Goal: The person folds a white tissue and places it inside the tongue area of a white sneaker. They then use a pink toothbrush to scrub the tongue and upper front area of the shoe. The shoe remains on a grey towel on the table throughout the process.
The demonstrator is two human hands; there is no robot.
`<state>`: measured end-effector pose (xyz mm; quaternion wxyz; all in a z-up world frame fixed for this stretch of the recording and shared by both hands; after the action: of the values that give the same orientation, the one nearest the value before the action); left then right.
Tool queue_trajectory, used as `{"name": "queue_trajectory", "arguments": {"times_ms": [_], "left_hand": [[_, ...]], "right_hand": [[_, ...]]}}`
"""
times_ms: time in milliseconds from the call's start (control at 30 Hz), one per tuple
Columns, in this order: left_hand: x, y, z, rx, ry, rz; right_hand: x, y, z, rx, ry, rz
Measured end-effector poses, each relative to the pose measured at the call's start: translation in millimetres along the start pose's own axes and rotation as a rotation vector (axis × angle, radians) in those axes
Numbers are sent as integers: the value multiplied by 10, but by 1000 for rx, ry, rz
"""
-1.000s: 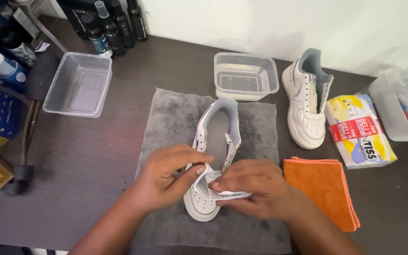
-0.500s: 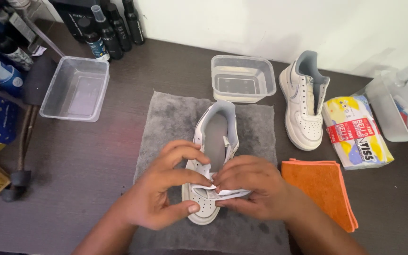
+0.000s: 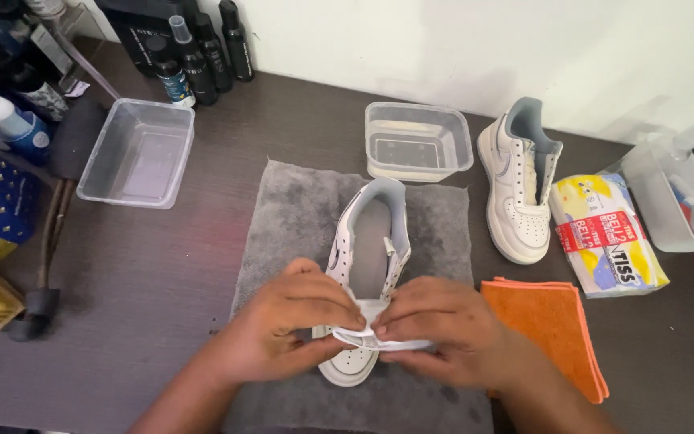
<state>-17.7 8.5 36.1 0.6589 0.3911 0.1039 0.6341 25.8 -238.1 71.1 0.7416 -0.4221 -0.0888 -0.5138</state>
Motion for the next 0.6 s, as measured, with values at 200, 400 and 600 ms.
{"name": "queue_trajectory", "arguments": {"times_ms": [200, 400, 600], "left_hand": [[-34, -102, -75, 54, -4, -30], [-11, -162, -95, 143, -84, -5], [-38, -265, -139, 101, -103, -41]], "right_hand": [[-28, 39, -106, -71, 49, 6], [-11, 177, -309, -206, 76, -30], [-94, 228, -310, -131, 91, 148]]}}
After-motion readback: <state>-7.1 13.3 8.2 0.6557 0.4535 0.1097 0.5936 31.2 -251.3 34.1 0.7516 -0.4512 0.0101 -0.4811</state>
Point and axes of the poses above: each hand's wrist, its own z-axis towards the middle knuckle, its own x-axis out of the back of the hand, y = z × x, the point moved 1 cm from there along z, towards the middle knuckle, and after that the axes turned 2 degrees about y, right-handed, at the moved point
